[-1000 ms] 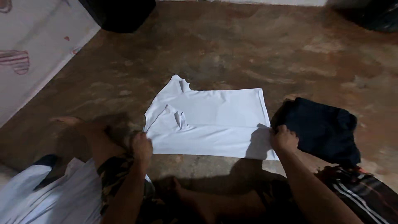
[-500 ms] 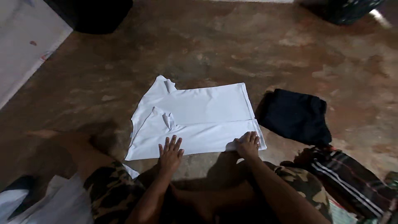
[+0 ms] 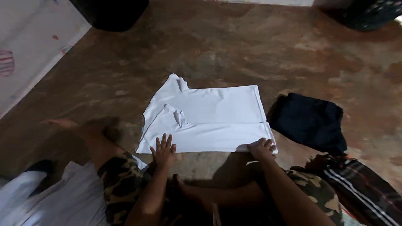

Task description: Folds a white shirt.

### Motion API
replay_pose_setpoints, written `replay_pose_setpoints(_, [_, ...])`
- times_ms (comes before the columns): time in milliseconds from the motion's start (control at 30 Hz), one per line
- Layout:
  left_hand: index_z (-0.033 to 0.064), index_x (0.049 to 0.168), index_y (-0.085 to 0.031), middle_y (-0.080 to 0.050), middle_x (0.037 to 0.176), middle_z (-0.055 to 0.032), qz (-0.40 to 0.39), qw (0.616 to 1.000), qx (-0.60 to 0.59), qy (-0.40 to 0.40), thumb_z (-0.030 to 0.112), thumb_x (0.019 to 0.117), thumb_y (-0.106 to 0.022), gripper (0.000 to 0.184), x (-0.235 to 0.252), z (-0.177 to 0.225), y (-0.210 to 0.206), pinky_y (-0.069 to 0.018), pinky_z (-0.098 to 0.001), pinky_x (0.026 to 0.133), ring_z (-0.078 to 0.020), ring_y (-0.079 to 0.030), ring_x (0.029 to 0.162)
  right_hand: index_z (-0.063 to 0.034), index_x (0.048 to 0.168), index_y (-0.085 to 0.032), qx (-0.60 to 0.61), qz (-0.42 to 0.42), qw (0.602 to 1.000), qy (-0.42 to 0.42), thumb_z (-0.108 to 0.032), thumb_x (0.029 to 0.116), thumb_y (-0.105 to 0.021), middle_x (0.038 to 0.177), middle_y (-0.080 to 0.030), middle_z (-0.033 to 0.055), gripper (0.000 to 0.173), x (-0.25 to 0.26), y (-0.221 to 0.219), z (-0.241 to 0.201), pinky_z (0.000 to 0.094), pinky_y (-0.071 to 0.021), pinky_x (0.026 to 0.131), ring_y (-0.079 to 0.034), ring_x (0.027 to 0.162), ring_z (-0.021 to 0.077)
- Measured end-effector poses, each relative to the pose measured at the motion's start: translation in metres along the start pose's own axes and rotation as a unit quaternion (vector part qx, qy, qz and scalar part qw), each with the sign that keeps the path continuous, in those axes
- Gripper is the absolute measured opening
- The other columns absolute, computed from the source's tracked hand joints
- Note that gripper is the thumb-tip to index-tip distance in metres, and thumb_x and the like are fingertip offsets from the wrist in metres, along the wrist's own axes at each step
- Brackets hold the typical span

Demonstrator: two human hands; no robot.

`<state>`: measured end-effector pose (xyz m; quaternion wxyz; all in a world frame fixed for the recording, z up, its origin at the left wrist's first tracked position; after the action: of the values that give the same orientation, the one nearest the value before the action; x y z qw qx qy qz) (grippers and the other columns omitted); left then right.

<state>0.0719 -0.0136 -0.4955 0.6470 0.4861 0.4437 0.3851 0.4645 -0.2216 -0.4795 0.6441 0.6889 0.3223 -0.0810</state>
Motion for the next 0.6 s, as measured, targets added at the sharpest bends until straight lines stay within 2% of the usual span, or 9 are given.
replay_pose_setpoints(67, [0.0369, 0.165, -0.019, -0.01, 0.173, 0.0036, 0.005, 1.0, 0.004, 0.002, 0.056, 0.1077, -0.021, 0.06, 0.0, 0.004, 0.0, 0.0002, -0.0746, 0.117, -0.0366, -0.002, 0.159, 0.0006, 0.163, -0.013, -0.022, 0.031, 0.999, 0.024, -0.046, 0.1003, -0.06, 0.169, 0.002, 0.0292, 0.091, -0.004, 0.006, -0.003, 0.0703, -0.0184, 0.118, -0.006, 0.154, 0.0533])
replay_pose_setpoints(167, [0.0217, 0.163, -0.032, -0.022, 0.17, -0.0123, 0.083, 0.992, -0.01, -0.098, 0.048, 0.1078, -0.031, 0.061, -0.001, 0.04, 0.006, -0.0027, -0.0761, 0.118, -0.0423, -0.012, 0.157, 0.0091, 0.158, -0.024, 0.004, 0.114, 0.969, 0.218, -0.03, 0.102, -0.06, 0.167, -0.006, 0.0325, 0.077, -0.017, 0.007, -0.03, 0.0688, -0.013, 0.121, -0.006, 0.153, 0.0556])
replay_pose_setpoints(233, [0.0212, 0.163, -0.032, -0.022, 0.171, -0.0081, 0.048, 0.981, -0.04, -0.186, 0.042, 0.1087, -0.036, 0.058, -0.001, 0.082, 0.008, -0.0031, -0.0696, 0.122, -0.0342, -0.011, 0.159, 0.0078, 0.158, -0.027, 0.005, 0.132, 0.941, 0.312, -0.033, 0.1045, -0.054, 0.168, -0.012, 0.0296, 0.072, -0.021, -0.011, -0.054, 0.0688, -0.0126, 0.121, -0.009, 0.154, 0.0531])
replay_pose_setpoints(333, [0.0171, 0.163, -0.029, -0.02, 0.172, -0.0017, -0.037, 0.957, -0.087, -0.275, 0.036, 0.1108, -0.034, 0.056, 0.007, 0.141, 0.003, -0.0083, -0.0567, 0.127, -0.0235, -0.011, 0.159, 0.0036, 0.16, -0.027, -0.006, 0.154, 0.912, 0.38, -0.043, 0.1062, -0.044, 0.169, -0.016, 0.0246, 0.073, -0.015, -0.038, -0.076, 0.0666, -0.0123, 0.122, -0.013, 0.155, 0.0477])
replay_pose_setpoints(400, [0.0156, 0.164, -0.027, -0.018, 0.172, -0.0003, -0.064, 0.953, -0.092, -0.28, 0.037, 0.1118, -0.03, 0.056, 0.017, 0.16, -0.009, -0.008, -0.0537, 0.127, -0.0224, -0.01, 0.159, 0.0003, 0.16, -0.029, -0.017, 0.174, 0.902, 0.394, -0.051, 0.1064, -0.034, 0.169, -0.021, 0.0207, 0.075, -0.006, -0.051, -0.075, 0.0641, -0.0144, 0.123, -0.018, 0.155, 0.0445])
replay_pose_setpoints(467, [0.0201, 0.164, -0.028, -0.021, 0.171, 0.0029, -0.031, 0.962, -0.065, -0.263, 0.04, 0.1115, -0.026, 0.056, 0.027, 0.162, -0.019, -0.0068, -0.056, 0.127, -0.0216, -0.012, 0.159, -0.0053, 0.161, -0.032, -0.022, 0.196, 0.907, 0.371, -0.058, 0.1058, -0.027, 0.168, -0.027, 0.0152, 0.076, 0.007, -0.053, -0.064, 0.0628, -0.0151, 0.123, -0.022, 0.155, 0.0418])
replay_pose_setpoints(533, [0.0276, 0.164, -0.028, -0.022, 0.171, 0.0066, 0.004, 0.973, -0.041, -0.229, 0.044, 0.1104, -0.024, 0.056, 0.031, 0.156, -0.021, -0.007, -0.0589, 0.126, -0.0214, -0.013, 0.159, -0.0127, 0.162, -0.033, -0.016, 0.229, 0.926, 0.301, -0.057, 0.1063, -0.024, 0.168, -0.029, 0.0104, 0.072, 0.019, -0.046, -0.045, 0.0655, -0.013, 0.123, -0.021, 0.155, 0.0407])
replay_pose_setpoints(600, [0.0317, 0.163, -0.029, -0.022, 0.171, 0.008, 0.023, 0.981, -0.038, -0.187, 0.046, 0.1095, -0.026, 0.056, 0.034, 0.147, -0.019, -0.0063, -0.0603, 0.125, -0.0226, -0.013, 0.159, -0.0167, 0.163, -0.031, 0.001, 0.256, 0.943, 0.211, -0.056, 0.1069, -0.024, 0.169, -0.027, 0.0104, 0.069, 0.031, -0.038, -0.026, 0.0672, -0.0108, 0.122, -0.018, 0.156, 0.0404])
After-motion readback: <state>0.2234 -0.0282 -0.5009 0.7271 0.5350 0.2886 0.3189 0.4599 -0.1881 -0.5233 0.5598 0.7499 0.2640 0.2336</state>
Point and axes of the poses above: each hand's wrist, its own x-axis towards the middle knuckle, its own y-axis out of the back of the hand, z = x × y, the point moved 5 cm from there along x, towards the middle knuckle
